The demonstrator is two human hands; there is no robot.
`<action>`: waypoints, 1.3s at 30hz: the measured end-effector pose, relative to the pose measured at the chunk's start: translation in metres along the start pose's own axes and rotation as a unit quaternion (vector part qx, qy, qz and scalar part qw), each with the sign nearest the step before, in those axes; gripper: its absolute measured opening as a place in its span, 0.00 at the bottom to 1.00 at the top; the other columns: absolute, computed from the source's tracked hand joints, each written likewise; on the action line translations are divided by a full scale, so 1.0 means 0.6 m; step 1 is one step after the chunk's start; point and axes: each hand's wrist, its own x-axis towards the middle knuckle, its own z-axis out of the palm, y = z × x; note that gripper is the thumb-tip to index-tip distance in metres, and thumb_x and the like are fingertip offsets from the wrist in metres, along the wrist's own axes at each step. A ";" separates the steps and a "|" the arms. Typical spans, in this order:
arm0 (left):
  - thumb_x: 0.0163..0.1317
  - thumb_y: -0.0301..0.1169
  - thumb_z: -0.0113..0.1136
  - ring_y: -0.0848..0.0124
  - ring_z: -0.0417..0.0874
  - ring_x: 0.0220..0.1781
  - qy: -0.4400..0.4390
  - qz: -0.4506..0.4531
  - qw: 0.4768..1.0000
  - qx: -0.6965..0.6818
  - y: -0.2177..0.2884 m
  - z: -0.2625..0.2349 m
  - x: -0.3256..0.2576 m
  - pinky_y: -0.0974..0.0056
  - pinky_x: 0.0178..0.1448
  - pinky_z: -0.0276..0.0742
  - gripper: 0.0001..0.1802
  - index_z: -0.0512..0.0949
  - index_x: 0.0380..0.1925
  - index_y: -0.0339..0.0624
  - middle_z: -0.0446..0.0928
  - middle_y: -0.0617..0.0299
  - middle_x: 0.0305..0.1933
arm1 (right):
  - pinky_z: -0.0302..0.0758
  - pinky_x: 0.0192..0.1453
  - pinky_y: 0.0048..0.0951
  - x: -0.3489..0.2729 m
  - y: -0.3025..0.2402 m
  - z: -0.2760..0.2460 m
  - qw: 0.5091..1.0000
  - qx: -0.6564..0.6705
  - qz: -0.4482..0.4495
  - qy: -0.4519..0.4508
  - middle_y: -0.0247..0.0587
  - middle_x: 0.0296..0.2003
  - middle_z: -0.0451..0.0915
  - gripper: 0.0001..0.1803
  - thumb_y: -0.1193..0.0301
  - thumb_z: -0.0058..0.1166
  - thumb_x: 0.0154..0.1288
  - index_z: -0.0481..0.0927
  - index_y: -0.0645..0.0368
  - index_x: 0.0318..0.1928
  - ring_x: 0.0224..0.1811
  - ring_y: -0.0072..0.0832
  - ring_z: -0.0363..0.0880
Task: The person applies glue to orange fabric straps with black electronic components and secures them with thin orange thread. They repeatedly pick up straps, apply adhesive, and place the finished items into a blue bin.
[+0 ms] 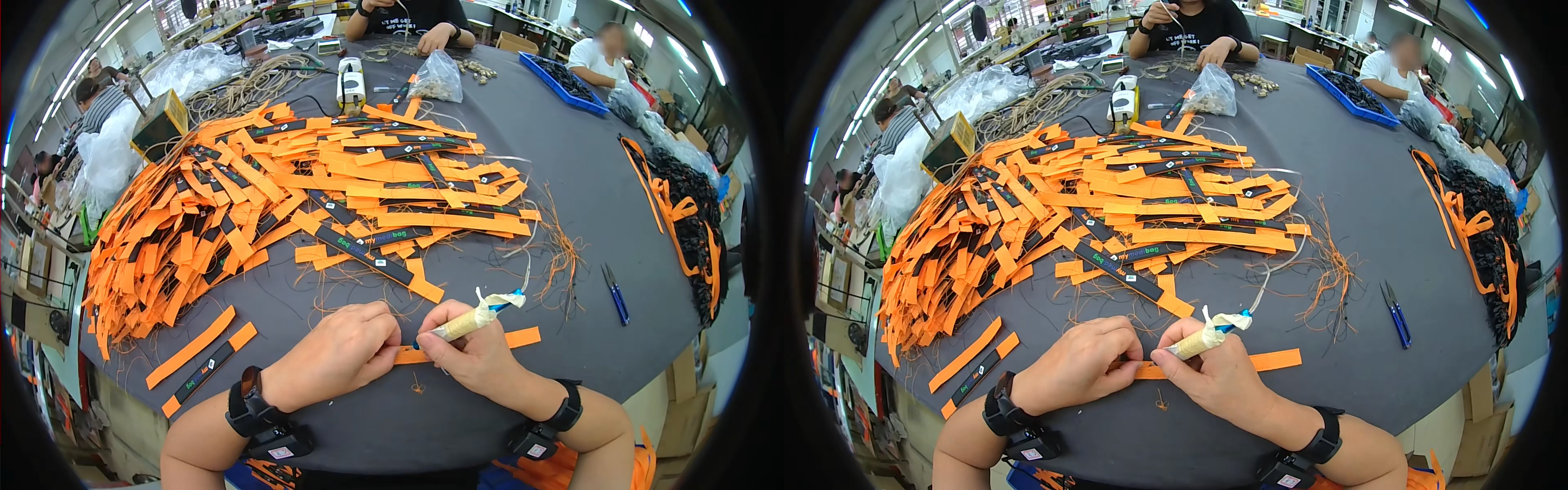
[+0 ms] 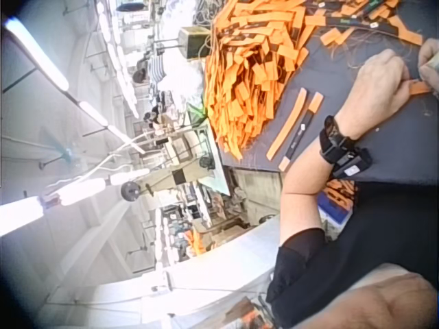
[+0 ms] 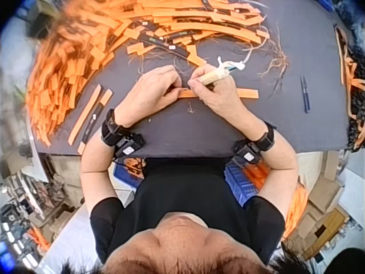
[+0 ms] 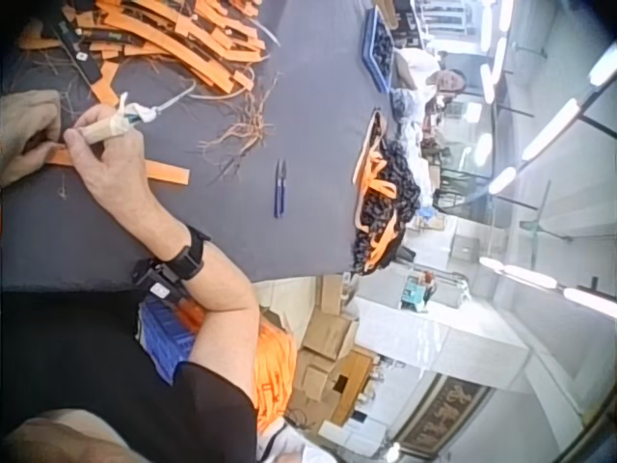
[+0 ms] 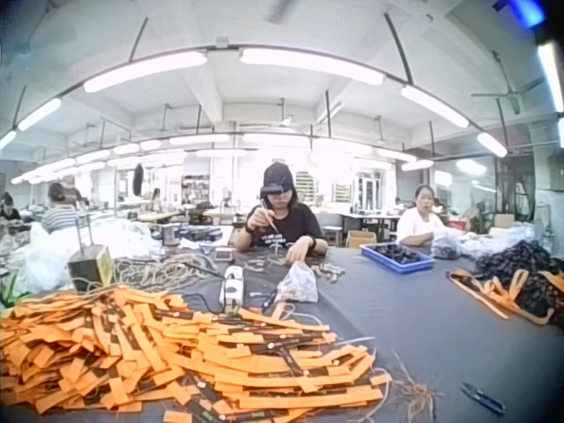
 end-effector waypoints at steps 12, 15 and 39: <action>0.52 0.24 0.67 0.56 0.78 0.44 0.243 -0.091 0.925 0.277 -0.047 -0.056 -0.007 0.57 0.48 0.74 0.09 0.77 0.32 0.40 0.75 0.55 0.36 | 0.79 0.27 0.20 0.005 -0.007 -0.013 0.979 0.174 0.076 0.070 0.36 0.27 0.79 0.07 0.71 0.54 0.73 0.74 0.62 0.39 0.26 0.20 0.82; 0.51 0.28 0.71 0.57 0.75 0.50 0.184 -0.084 0.939 0.278 -0.017 -0.063 -0.015 0.56 0.54 0.71 0.13 0.79 0.37 0.41 0.75 0.56 0.41 | 0.77 0.24 0.20 0.007 -0.007 -0.017 0.970 0.212 0.075 0.094 0.37 0.26 0.79 0.09 0.69 0.53 0.73 0.74 0.61 0.38 0.24 0.21 0.82; 0.57 0.25 0.67 0.61 0.77 0.33 0.033 0.038 0.985 0.167 0.018 0.008 -0.015 0.60 0.39 0.70 0.06 0.78 0.31 0.41 0.72 0.61 0.30 | 0.77 0.30 0.17 0.002 -0.029 -0.034 0.977 0.161 -0.050 0.130 0.33 0.31 0.79 0.06 0.73 0.55 0.72 0.75 0.62 0.40 0.29 0.15 0.80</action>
